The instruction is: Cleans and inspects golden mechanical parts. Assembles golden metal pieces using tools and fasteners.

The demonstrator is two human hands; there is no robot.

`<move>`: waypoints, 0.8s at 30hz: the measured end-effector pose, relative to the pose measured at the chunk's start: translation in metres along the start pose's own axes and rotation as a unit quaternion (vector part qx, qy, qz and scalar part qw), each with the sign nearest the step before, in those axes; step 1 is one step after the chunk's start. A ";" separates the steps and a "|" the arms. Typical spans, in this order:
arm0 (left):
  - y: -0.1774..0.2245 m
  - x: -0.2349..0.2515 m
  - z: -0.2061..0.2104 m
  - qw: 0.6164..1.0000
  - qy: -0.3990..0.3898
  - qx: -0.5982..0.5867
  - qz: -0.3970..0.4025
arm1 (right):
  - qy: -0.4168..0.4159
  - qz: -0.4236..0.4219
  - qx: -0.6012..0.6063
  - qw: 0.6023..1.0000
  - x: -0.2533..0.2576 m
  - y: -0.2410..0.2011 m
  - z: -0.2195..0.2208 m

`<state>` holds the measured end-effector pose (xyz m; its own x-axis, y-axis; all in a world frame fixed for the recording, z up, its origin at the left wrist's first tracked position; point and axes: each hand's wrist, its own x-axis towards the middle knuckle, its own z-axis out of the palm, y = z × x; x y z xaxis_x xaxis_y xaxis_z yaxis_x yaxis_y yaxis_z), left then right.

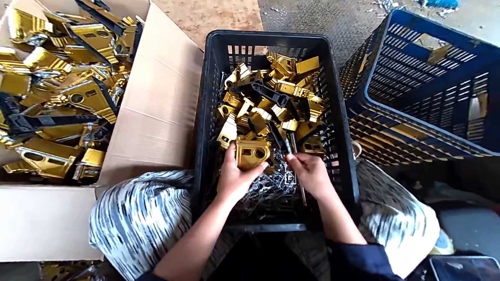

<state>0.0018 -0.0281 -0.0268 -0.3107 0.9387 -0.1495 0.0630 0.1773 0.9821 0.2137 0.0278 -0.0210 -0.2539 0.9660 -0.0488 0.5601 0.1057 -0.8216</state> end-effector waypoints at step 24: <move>-0.003 -0.004 0.006 0.982 -0.023 0.159 0.095 | -0.093 -0.159 -0.054 0.981 -0.008 -0.016 0.011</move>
<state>0.0083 -0.0306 -0.0302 -0.2226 0.9747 0.0213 0.4107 0.0740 0.9088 0.1980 0.0156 -0.0139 -0.5633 0.8215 0.0883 0.5074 0.4283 -0.7477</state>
